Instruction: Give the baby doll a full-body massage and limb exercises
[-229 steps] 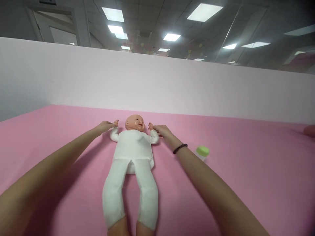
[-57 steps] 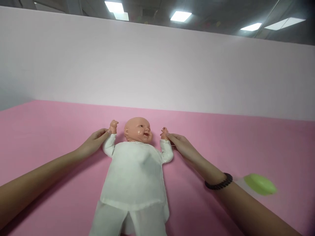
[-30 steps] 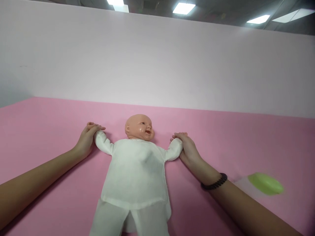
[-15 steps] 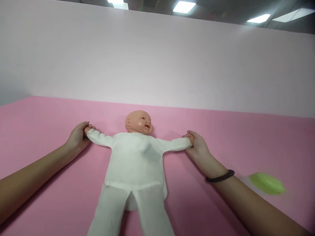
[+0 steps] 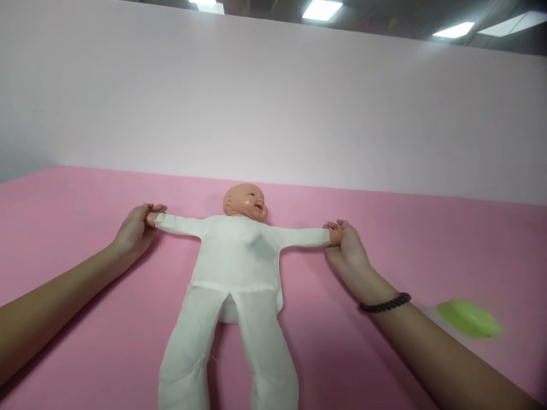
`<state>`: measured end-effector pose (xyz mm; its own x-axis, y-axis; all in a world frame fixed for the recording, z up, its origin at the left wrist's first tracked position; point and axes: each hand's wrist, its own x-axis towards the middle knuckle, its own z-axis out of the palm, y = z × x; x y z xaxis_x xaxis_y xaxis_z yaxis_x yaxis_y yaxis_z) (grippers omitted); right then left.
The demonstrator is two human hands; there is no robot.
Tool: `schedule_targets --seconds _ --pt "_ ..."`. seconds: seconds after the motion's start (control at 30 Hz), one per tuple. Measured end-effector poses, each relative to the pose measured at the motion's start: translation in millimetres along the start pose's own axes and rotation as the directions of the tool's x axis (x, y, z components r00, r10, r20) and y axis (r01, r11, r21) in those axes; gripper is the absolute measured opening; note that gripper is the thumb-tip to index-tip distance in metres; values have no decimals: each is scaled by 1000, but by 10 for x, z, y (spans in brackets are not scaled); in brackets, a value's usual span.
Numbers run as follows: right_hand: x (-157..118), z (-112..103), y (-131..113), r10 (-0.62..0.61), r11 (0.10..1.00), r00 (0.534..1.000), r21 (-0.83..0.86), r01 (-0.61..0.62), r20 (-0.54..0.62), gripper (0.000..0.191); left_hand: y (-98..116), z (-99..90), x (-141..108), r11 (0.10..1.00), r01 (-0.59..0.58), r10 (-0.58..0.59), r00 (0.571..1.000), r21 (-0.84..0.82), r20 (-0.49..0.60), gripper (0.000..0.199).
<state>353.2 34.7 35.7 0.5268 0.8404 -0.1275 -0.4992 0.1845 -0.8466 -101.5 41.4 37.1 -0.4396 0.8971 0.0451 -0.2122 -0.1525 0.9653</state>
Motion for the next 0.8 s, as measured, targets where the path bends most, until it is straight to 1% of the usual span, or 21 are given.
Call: schedule_targets --seconds 0.1,0.17,0.2,0.23,0.3,0.4,0.5,0.57,0.63,0.73,0.8 --pt "-39 6 29 45 999 998 -15 -46 -54 14 -13 -14 -15 992 57 -58 998 -114 -4 8" --pt "-86 19 54 66 997 992 -19 -69 -111 10 -15 -10 -27 988 90 -92 996 -125 -12 9" --pt "-110 22 68 55 998 990 -25 -59 -130 9 -13 -5 -34 987 106 -108 994 -124 -15 10" --pt "-131 22 84 28 999 989 -35 -34 -146 10 -12 0 -39 985 120 -123 992 -122 -14 11" --pt "-156 4 120 -50 997 985 -68 39 -164 18 -12 7 -48 985 131 -132 991 -112 -1 12" --pt "-141 -56 174 -157 979 968 -163 126 -196 35 -23 0 -58 989 76 -75 997 -129 14 16" --pt "-97 -120 206 -252 941 952 -275 199 -176 38 -40 -20 -69 993 12 -13 1000 -116 -8 26" --pt "-78 -144 210 -308 907 940 -345 243 -147 35 -53 -32 -78 998 -15 13 999 -61 -32 28" --pt "-72 -155 208 -350 857 928 -444 262 -127 32 -67 -42 -95 997 -66 67 996 27 -54 24" --pt "-72 -172 210 -393 752 915 -606 261 -94 32 -79 -49 -148 952 -142 168 983 272 -72 23" --pt "-62 -199 224 -416 671 908 -689 276 -41 33 -73 -48 -193 894 -144 192 979 423 -73 28"
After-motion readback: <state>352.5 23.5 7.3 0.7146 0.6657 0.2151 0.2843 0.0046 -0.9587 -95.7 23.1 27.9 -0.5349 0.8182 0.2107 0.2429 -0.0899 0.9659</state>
